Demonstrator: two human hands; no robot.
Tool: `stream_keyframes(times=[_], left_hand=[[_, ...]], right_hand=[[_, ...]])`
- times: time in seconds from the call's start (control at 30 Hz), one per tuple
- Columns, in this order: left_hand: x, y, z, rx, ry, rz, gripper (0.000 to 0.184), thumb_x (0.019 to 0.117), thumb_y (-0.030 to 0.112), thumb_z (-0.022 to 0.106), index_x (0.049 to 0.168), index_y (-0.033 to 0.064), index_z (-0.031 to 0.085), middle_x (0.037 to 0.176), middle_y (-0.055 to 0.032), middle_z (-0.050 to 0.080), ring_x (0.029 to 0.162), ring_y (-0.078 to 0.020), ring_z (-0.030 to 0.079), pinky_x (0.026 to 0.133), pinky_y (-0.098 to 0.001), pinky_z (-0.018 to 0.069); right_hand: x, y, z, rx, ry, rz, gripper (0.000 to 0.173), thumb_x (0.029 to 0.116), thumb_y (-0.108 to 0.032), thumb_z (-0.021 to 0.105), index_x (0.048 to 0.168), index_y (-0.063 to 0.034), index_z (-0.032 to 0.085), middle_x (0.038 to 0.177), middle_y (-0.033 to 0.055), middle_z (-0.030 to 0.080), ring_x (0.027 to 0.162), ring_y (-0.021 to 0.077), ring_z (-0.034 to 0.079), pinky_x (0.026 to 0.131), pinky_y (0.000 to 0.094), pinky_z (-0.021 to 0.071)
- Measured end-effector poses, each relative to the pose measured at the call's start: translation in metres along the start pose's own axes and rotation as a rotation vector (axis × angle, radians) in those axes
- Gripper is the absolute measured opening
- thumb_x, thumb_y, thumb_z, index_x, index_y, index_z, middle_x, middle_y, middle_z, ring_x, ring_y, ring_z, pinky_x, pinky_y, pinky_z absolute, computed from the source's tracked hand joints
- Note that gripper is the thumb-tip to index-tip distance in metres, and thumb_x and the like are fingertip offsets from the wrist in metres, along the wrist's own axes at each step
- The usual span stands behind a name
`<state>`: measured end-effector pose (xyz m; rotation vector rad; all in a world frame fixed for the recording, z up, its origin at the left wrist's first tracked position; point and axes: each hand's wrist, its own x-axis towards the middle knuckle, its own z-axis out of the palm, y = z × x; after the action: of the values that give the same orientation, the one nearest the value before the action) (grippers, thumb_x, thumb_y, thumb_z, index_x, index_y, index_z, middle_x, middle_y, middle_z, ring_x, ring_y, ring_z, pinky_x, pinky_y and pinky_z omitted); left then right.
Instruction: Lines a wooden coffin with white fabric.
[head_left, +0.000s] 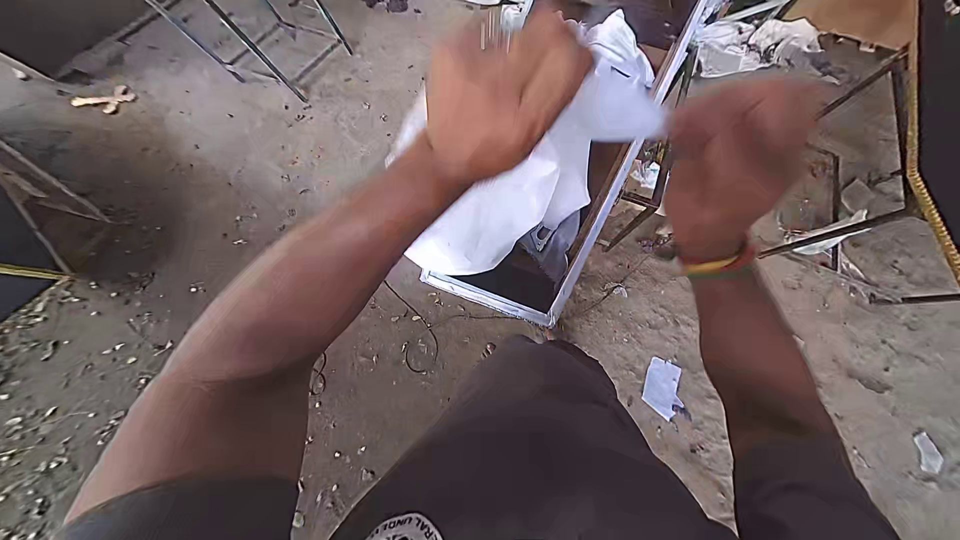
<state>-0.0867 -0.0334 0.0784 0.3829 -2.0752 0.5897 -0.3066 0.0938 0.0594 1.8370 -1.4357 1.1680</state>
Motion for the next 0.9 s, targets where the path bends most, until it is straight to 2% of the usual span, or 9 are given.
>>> stream_keyframes(times=[0.07,0.13,0.2,0.27,0.37,0.5,0.6,0.73,0.9], left_hand=[[-0.089,0.017,0.023,-0.217,-0.181,0.060,0.017,0.1042,0.009,0.052,0.105,0.0034,0.067,0.093,-0.0168,0.072,0.078,-0.0331,0.070,0.062,-0.0473,0.0546],[-0.173,0.047,0.041,-0.413,-0.411,0.043,0.018,0.1011,0.006,0.052,0.104,0.0019,0.069,0.098,-0.0185,0.071,0.084,-0.0359,0.070,0.068,-0.0510,0.0551],[-0.229,0.083,0.047,-0.478,-0.593,-0.085,0.018,0.1009,0.006,0.052,0.100,0.0024,0.070,0.105,-0.0175,0.072,0.093,-0.0358,0.070,0.076,-0.0519,0.0546],[-0.258,0.113,0.045,-0.456,-0.701,-0.271,0.020,0.1023,0.006,0.051,0.099,0.0035,0.070,0.113,-0.0151,0.072,0.104,-0.0350,0.069,0.087,-0.0527,0.0543],[-0.277,0.134,0.032,-0.398,-0.691,-0.436,0.021,0.1000,0.005,0.051,0.097,0.0078,0.071,0.116,-0.0112,0.072,0.107,-0.0327,0.068,0.092,-0.0520,0.0510],[-0.292,0.137,0.014,-0.435,-0.661,-0.416,0.021,0.1012,0.006,0.050,0.099,0.0117,0.070,0.118,-0.0082,0.070,0.115,-0.0291,0.064,0.099,-0.0488,0.0472],[-0.298,0.131,0.010,-0.511,-0.641,-0.346,0.023,0.1035,0.007,0.048,0.097,0.0106,0.070,0.099,-0.0092,0.070,0.106,-0.0281,0.066,0.100,-0.0475,0.0473],[-0.300,0.124,0.006,-0.645,-0.708,-0.266,0.022,0.1035,0.008,0.048,0.094,0.0065,0.068,0.086,-0.0136,0.063,0.090,-0.0328,0.066,0.092,-0.0506,0.0503],[-0.301,0.113,0.010,-0.731,-0.741,-0.188,0.021,0.1033,0.009,0.049,0.094,0.0060,0.067,0.084,-0.0146,0.060,0.083,-0.0334,0.064,0.078,-0.0486,0.0521]], right_hand=[[-0.082,-0.008,0.028,0.015,-0.245,0.050,0.017,0.1006,-0.013,0.060,0.102,-0.0081,0.075,0.100,0.0160,0.071,0.100,0.0363,0.065,0.094,0.0605,0.0443],[-0.158,-0.018,0.058,0.069,-0.473,0.113,0.015,0.0948,-0.009,0.062,0.098,-0.0108,0.077,0.099,0.0139,0.072,0.098,0.0373,0.066,0.093,0.0633,0.0450],[-0.212,-0.028,0.076,0.108,-0.623,0.157,0.016,0.0946,-0.009,0.061,0.095,-0.0119,0.078,0.098,0.0112,0.073,0.098,0.0344,0.068,0.091,0.0611,0.0474],[-0.242,-0.037,0.084,0.124,-0.684,0.179,0.019,0.0967,-0.009,0.058,0.095,-0.0128,0.077,0.097,0.0090,0.074,0.097,0.0312,0.069,0.090,0.0577,0.0486],[-0.261,-0.049,0.085,0.154,-0.694,0.193,0.018,0.0982,-0.013,0.059,0.094,-0.0163,0.077,0.096,0.0067,0.073,0.095,0.0285,0.068,0.090,0.0528,0.0492],[-0.271,-0.057,0.076,0.185,-0.697,0.156,0.018,0.0982,-0.015,0.061,0.095,-0.0197,0.078,0.092,0.0071,0.071,0.092,0.0288,0.066,0.088,0.0505,0.0499],[-0.277,-0.064,0.066,0.232,-0.674,0.055,0.021,0.0978,-0.011,0.057,0.095,-0.0178,0.077,0.087,0.0076,0.069,0.087,0.0282,0.064,0.083,0.0481,0.0493],[-0.278,-0.062,0.058,0.265,-0.696,-0.021,0.022,0.0987,-0.011,0.056,0.096,-0.0180,0.077,0.087,0.0063,0.068,0.089,0.0262,0.065,0.087,0.0463,0.0493],[-0.275,-0.063,0.056,0.306,-0.749,-0.053,0.024,0.0988,-0.011,0.054,0.099,-0.0171,0.078,0.087,0.0059,0.068,0.089,0.0259,0.064,0.088,0.0454,0.0492]])
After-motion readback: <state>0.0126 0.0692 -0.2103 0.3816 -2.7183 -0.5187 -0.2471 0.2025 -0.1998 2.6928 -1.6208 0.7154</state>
